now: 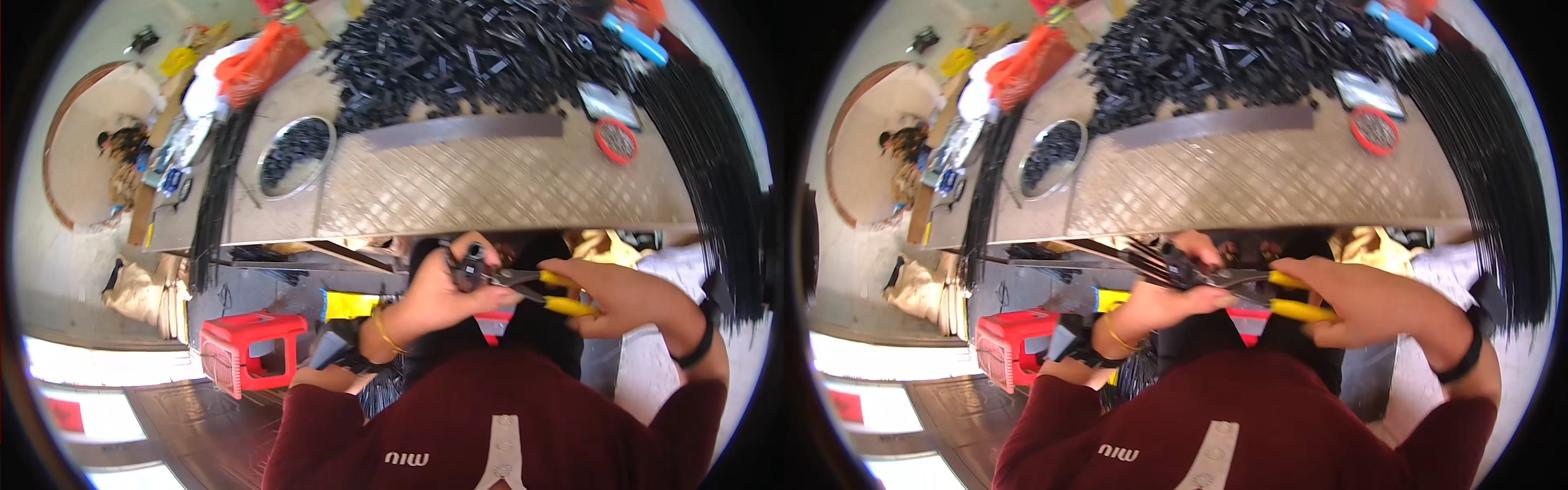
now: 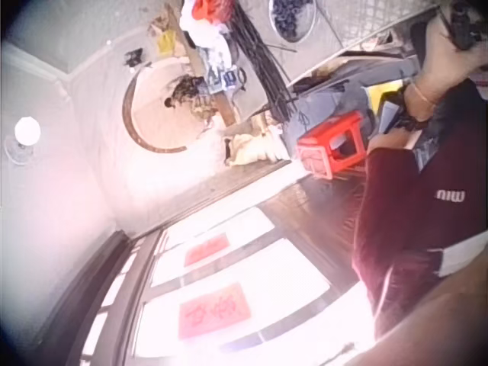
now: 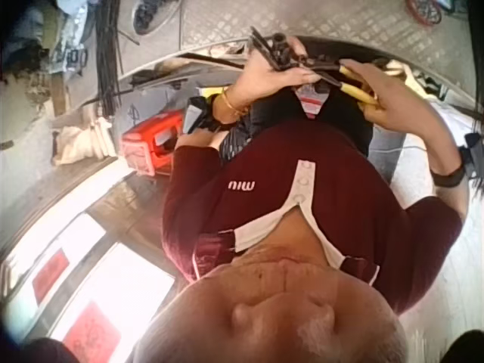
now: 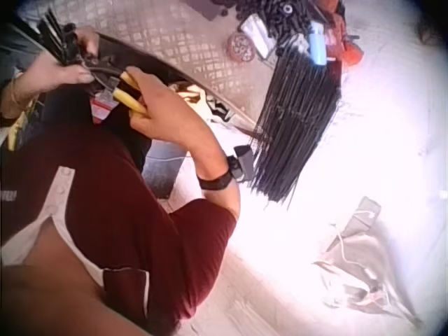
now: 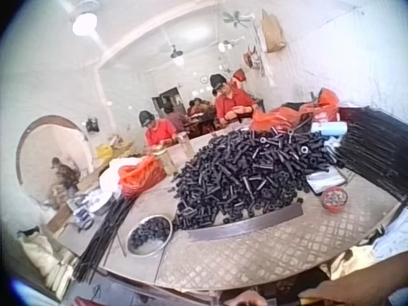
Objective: Assembling umbrella frame components by inserting wires and securing parts with pliers.
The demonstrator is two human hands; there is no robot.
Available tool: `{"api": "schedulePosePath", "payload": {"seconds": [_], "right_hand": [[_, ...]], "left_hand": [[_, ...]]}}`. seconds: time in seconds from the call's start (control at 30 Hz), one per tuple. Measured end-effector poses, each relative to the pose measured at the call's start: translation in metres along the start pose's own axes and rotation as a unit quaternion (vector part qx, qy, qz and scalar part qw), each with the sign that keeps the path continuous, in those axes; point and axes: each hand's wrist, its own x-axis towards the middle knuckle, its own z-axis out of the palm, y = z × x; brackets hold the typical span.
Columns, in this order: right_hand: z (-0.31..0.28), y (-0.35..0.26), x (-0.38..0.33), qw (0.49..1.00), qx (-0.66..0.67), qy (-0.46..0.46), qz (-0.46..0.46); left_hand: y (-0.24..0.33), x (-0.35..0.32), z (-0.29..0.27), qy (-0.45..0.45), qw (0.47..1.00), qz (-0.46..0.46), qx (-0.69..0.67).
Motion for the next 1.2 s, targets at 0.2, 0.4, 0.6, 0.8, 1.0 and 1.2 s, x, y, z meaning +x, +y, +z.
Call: {"api": "schedulePosePath", "payload": {"seconds": [0.2, 0.4, 0.6, 0.8, 1.0, 1.2], "right_hand": [[-0.006, 0.041, -0.011, 0.816, 0.463, -0.289, 0.188], [-0.021, -0.022, -0.008, 0.999, -0.004, 0.019, -0.043], [-0.013, -0.019, -0.005, 0.958, -0.238, 0.121, -0.104], [0.035, 0.063, -0.014, 0.704, 0.609, -0.353, 0.095], [0.000, -0.017, -0.013, 0.995, -0.098, -0.007, -0.016], [-0.002, -0.007, -0.007, 0.998, -0.064, 0.002, -0.017]], "left_hand": [[0.009, 0.005, 0.004, -0.105, 0.991, -0.078, 0.025], [-0.003, 0.000, -0.005, -0.016, 0.998, -0.055, -0.008], [-0.006, 0.006, -0.005, -0.017, 0.998, -0.038, -0.041], [0.008, 0.008, 0.004, -0.092, 0.992, 0.066, 0.063], [-0.003, -0.008, 0.004, -0.016, 0.996, -0.077, -0.030], [0.008, -0.001, -0.004, -0.040, 0.994, -0.057, -0.085]]}}
